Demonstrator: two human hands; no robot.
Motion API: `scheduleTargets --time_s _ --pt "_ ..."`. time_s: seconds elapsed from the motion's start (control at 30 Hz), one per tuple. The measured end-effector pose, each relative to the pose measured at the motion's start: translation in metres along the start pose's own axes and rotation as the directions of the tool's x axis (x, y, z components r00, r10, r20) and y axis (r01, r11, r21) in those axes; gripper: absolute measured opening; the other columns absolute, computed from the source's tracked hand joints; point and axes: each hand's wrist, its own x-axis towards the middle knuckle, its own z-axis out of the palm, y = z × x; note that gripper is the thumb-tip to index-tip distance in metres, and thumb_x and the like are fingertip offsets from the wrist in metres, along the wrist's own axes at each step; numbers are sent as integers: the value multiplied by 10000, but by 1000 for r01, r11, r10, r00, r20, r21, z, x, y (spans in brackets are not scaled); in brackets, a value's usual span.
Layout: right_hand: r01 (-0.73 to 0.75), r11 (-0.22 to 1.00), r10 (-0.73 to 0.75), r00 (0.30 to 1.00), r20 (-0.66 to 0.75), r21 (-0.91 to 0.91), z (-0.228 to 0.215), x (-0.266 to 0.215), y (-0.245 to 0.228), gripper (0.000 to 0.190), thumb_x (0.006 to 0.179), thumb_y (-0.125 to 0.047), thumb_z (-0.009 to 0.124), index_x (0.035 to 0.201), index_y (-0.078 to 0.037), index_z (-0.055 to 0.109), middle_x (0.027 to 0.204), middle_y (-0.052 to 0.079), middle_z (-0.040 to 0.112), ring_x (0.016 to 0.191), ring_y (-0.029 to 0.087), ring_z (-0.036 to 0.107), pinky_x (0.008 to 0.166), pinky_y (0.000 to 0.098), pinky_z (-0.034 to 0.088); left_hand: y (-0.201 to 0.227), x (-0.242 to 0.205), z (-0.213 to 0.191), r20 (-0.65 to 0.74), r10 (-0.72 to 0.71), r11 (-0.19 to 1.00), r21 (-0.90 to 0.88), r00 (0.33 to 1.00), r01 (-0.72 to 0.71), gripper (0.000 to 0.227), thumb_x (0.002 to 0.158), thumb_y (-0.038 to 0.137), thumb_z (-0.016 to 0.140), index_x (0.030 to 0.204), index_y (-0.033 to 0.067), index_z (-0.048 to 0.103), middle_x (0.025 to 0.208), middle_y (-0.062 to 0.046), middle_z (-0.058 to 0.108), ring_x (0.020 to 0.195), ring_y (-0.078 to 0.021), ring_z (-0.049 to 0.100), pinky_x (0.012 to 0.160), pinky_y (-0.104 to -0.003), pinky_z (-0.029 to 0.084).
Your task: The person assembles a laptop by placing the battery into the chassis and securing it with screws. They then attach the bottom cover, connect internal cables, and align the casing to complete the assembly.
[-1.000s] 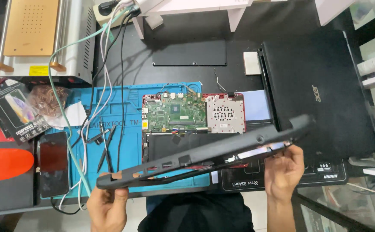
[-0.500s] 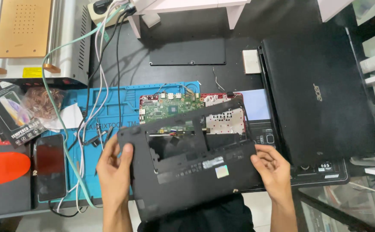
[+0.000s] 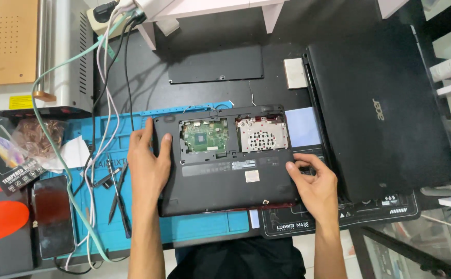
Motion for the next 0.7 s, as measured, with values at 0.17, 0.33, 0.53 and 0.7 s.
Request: scheduleTargets --time_s 0.17,0.33,0.53,0.7 --pt "-9 999 8 1000 -26 -49 2 -3 -6 306 915 -102 742 1175 49 685 911 14 660 760 74 691 640 186 513 15 2 -2 16 -17 998 54 1000 16 534 981 201 680 1440 -44 560 1211 -263 602 1069 -422 621 928 -463 492" --pt "-4 997 0 999 -49 -83 -3 -5 -7 305 913 -102 742 1180 36 689 916 14 663 756 82 698 641 192 519 29 -8 -11 28 -101 991 86 995 98 533 971 223 678 1432 -22 571 1199 -263 599 1028 -431 622 879 -473 495" --pt "19 997 -21 999 -34 -74 -4 -7 7 339 905 -95 744 1214 26 670 935 18 660 749 80 691 626 195 509 22 -23 -6 46 -63 988 143 997 56 611 939 241 715 1468 -14 545 1156 -241 604 1054 -409 586 901 -468 479" --pt "17 999 -19 999 33 48 -11 -15 13 369 905 -33 709 1249 56 609 1004 75 641 783 121 703 623 213 543 18 -43 -5 -13 -18 993 114 1000 19 756 854 275 819 1479 -25 518 1211 -227 572 1103 -383 549 936 -467 472"
